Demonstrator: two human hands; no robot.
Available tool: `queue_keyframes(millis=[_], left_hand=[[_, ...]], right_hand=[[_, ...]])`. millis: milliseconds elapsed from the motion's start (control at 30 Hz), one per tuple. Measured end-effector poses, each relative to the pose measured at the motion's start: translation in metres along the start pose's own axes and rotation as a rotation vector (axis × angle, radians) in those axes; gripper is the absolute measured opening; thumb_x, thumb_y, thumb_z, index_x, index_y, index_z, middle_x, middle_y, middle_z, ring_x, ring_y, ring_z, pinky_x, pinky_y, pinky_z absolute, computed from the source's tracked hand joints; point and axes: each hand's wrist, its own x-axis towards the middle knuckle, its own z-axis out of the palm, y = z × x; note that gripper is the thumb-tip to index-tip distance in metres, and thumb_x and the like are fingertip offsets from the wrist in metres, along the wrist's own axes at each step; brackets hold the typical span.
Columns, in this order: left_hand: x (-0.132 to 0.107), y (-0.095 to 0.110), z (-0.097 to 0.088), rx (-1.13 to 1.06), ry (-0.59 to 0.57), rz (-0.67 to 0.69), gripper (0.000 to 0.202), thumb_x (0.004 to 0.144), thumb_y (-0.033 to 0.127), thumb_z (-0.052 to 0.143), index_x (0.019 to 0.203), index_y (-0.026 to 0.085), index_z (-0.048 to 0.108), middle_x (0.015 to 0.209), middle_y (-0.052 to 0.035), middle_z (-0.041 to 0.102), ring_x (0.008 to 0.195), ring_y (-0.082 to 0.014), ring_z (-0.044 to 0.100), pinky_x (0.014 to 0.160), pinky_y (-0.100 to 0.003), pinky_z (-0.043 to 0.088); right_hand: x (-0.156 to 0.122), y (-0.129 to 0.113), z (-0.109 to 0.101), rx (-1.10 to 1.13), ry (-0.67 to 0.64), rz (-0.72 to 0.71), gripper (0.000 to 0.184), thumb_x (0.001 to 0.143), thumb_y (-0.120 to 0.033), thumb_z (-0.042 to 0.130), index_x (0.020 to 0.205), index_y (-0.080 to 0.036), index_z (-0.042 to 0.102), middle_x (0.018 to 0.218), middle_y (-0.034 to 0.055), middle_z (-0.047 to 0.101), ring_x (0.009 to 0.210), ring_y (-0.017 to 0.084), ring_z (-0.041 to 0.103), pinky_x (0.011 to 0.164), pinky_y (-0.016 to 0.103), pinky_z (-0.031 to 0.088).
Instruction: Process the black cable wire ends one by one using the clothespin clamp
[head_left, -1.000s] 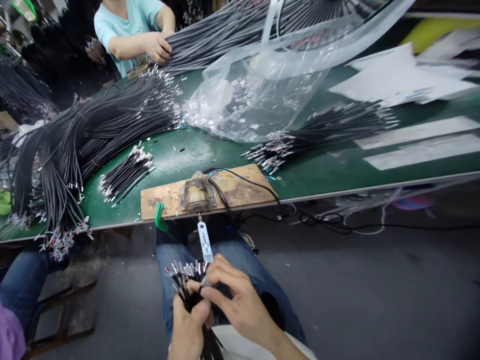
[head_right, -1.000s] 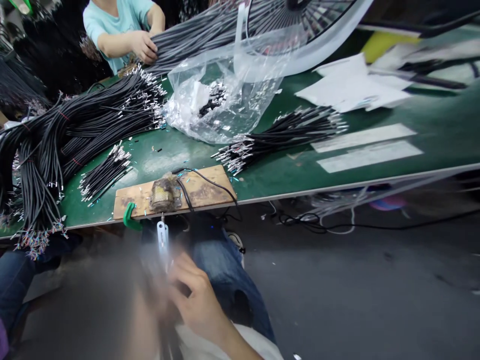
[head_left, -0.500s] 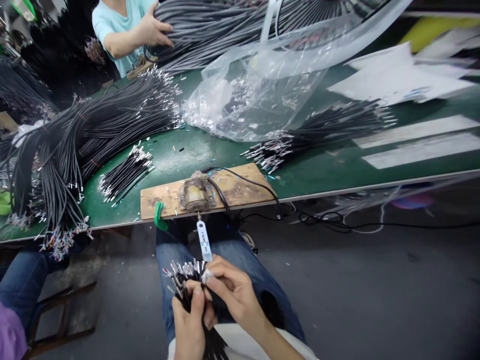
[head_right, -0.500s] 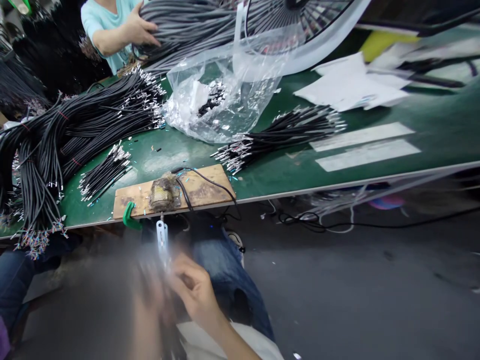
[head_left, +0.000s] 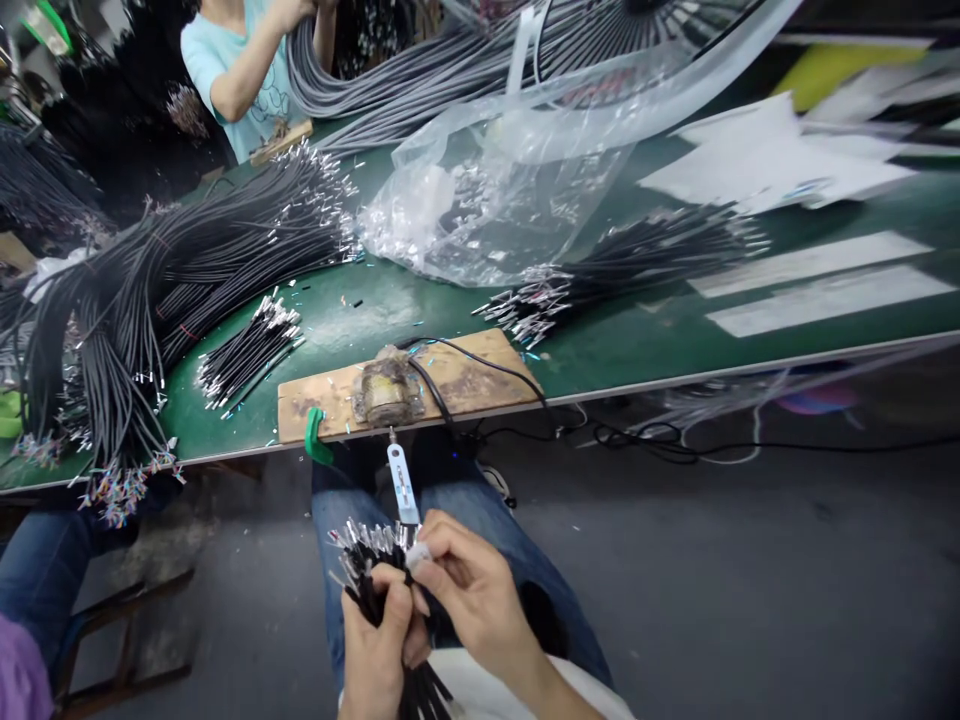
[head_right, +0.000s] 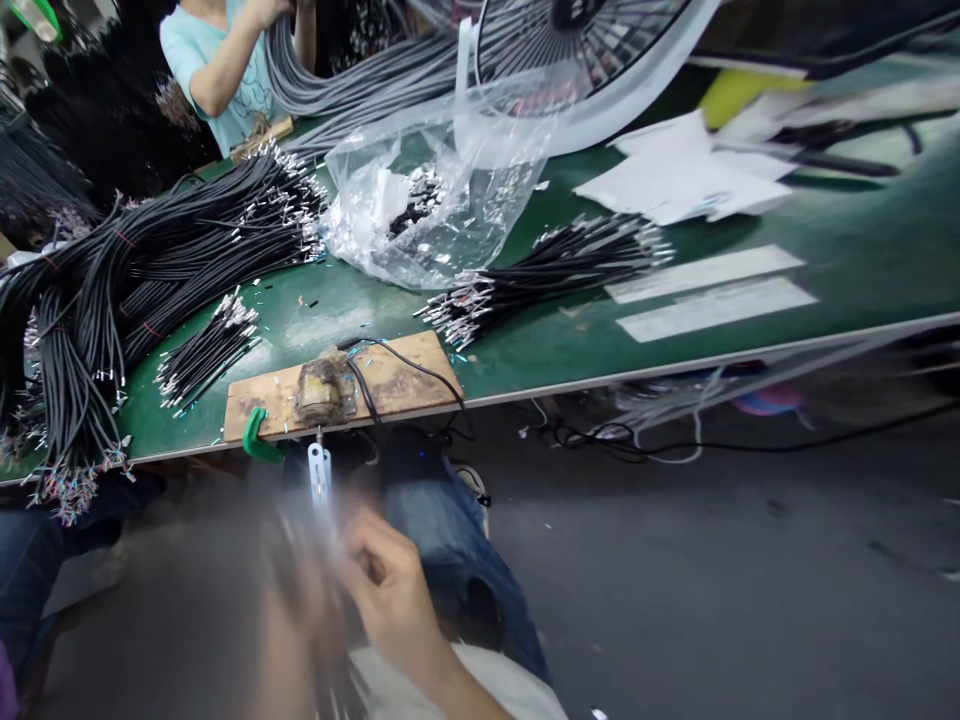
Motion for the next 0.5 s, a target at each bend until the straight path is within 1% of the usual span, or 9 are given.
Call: queue_keyframes(millis=[100, 167, 200, 233, 267, 333, 400, 467, 500], left_hand=[[0.002, 0.0, 0.004, 0.048, 0.019, 0.032, 0.048, 0.066, 0.066, 0.058, 0.061, 0.019, 0.051, 0.04, 0.0071, 0.025, 0.035, -0.0032, 0.021, 0.036, -0.019, 0.02], [0.004, 0.0, 0.004, 0.087, 0.037, 0.052, 0.049, 0.069, 0.067, 0.055, 0.061, 0.018, 0.051, 0.039, 0.0078, 0.022, 0.034, -0.0034, 0.02, 0.035, -0.019, 0.019], [0.004, 0.0, 0.004, 0.102, 0.045, 0.062, 0.05, 0.069, 0.067, 0.053, 0.061, 0.018, 0.051, 0.039, 0.0078, 0.022, 0.033, -0.0032, 0.019, 0.035, -0.019, 0.019], [0.005, 0.001, 0.003, 0.112, 0.05, 0.075, 0.05, 0.07, 0.067, 0.053, 0.059, 0.017, 0.051, 0.039, 0.0075, 0.024, 0.033, -0.003, 0.019, 0.034, -0.019, 0.018], [0.006, 0.003, 0.002, 0.127, 0.058, 0.098, 0.051, 0.069, 0.066, 0.054, 0.058, 0.017, 0.051, 0.039, 0.0068, 0.026, 0.033, -0.0031, 0.021, 0.034, -0.019, 0.019], [0.007, 0.007, -0.001, 0.166, 0.084, 0.172, 0.049, 0.067, 0.062, 0.06, 0.054, 0.016, 0.054, 0.042, 0.0034, 0.038, 0.037, -0.0052, 0.031, 0.037, -0.02, 0.028], [0.007, 0.012, -0.004, 0.209, 0.122, 0.26, 0.041, 0.063, 0.054, 0.067, 0.054, 0.016, 0.061, 0.051, -0.0015, 0.054, 0.048, -0.0107, 0.048, 0.049, -0.024, 0.041], [0.008, 0.017, -0.005, 0.245, 0.154, 0.327, 0.029, 0.062, 0.044, 0.071, 0.058, 0.016, 0.066, 0.06, -0.0045, 0.063, 0.061, -0.0166, 0.058, 0.063, -0.028, 0.047], [0.009, 0.02, -0.005, 0.258, 0.161, 0.349, 0.024, 0.063, 0.04, 0.072, 0.059, 0.016, 0.068, 0.061, -0.005, 0.065, 0.063, -0.018, 0.059, 0.066, -0.029, 0.048]], right_hand=[[-0.001, -0.003, 0.003, -0.237, 0.157, -0.271, 0.019, 0.081, -0.004, 0.046, 0.068, -0.019, 0.049, 0.063, 0.0014, 0.048, 0.06, 0.014, 0.044, 0.054, 0.025, 0.039], [0.001, -0.005, 0.002, -0.321, 0.163, -0.409, 0.02, 0.079, -0.001, 0.045, 0.077, -0.019, 0.054, 0.068, 0.0037, 0.053, 0.062, 0.015, 0.044, 0.057, 0.028, 0.041], [0.003, -0.006, 0.0, -0.305, 0.132, -0.41, 0.019, 0.08, -0.003, 0.045, 0.078, -0.019, 0.055, 0.069, 0.004, 0.054, 0.062, 0.015, 0.045, 0.057, 0.028, 0.041], [0.005, -0.007, -0.001, -0.234, 0.085, -0.355, 0.017, 0.083, -0.006, 0.046, 0.075, -0.019, 0.054, 0.067, 0.0037, 0.053, 0.062, 0.015, 0.045, 0.057, 0.028, 0.041], [0.007, -0.007, -0.003, -0.109, 0.028, -0.25, 0.017, 0.085, -0.013, 0.047, 0.07, -0.019, 0.053, 0.065, 0.0029, 0.051, 0.06, 0.015, 0.045, 0.055, 0.027, 0.04], [0.012, -0.008, -0.004, 0.242, -0.087, 0.067, 0.027, 0.085, -0.033, 0.053, 0.063, -0.018, 0.049, 0.061, 0.0007, 0.044, 0.056, 0.013, 0.042, 0.051, 0.024, 0.037], [0.016, -0.009, -0.003, 0.599, -0.185, 0.391, 0.037, 0.076, -0.049, 0.061, 0.062, -0.018, 0.047, 0.059, -0.0014, 0.039, 0.052, 0.011, 0.038, 0.048, 0.022, 0.035], [0.019, -0.009, -0.002, 0.839, -0.258, 0.616, 0.041, 0.065, -0.052, 0.071, 0.064, -0.018, 0.049, 0.058, -0.0031, 0.037, 0.051, 0.009, 0.036, 0.049, 0.021, 0.034], [0.02, -0.009, -0.001, 0.906, -0.286, 0.687, 0.04, 0.062, -0.05, 0.074, 0.065, -0.017, 0.05, 0.058, -0.0034, 0.037, 0.051, 0.009, 0.036, 0.049, 0.021, 0.034]])
